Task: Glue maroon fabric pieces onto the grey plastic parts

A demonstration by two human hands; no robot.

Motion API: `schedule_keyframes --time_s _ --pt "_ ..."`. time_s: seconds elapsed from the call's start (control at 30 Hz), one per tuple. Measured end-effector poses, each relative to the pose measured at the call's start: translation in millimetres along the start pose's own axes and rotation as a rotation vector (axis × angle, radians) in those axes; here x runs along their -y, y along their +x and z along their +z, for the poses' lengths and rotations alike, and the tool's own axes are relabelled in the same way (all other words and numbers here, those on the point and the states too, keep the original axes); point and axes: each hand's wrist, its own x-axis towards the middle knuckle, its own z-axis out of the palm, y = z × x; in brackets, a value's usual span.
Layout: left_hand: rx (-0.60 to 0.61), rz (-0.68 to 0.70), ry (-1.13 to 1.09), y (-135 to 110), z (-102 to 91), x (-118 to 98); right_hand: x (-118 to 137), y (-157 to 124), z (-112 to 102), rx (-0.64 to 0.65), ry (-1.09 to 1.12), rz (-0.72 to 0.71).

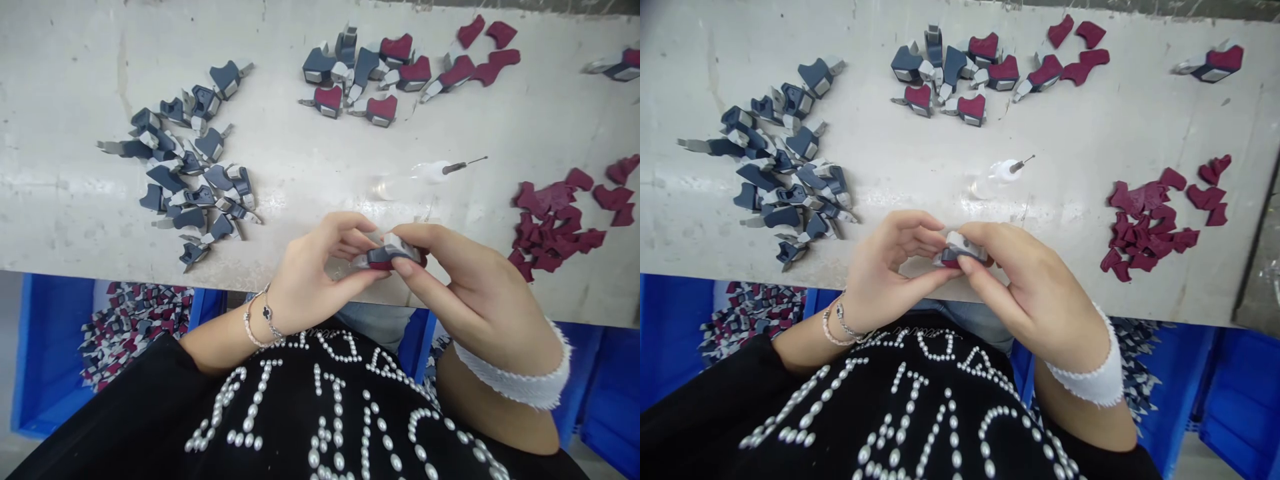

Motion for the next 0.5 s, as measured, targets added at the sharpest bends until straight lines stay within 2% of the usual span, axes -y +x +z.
schedule_keyframes --time_s 0.1,0.2,0.37,0.5 --pt "0.072 -0.036 0.042 1.5 -3.7 -1.7 -3.0 0.1 -2.6 0.053 -0.092 -0.095" --pt "0.107 0.007 0.110 3.0 -6.6 -4.9 -5.9 -1.1 -5.3 0.080 -0.142 -0.158" --pt "0.112 0.035 0.112 4.4 -7.6 -5.2 -6.2 -5.9 -10.9 0.098 -0.139 -0.240" --pt "0.088 0.029 0.011 4.1 -5.8 -0.8 -5.3 -6.9 -13.7 0.095 -0.157 -0.273"
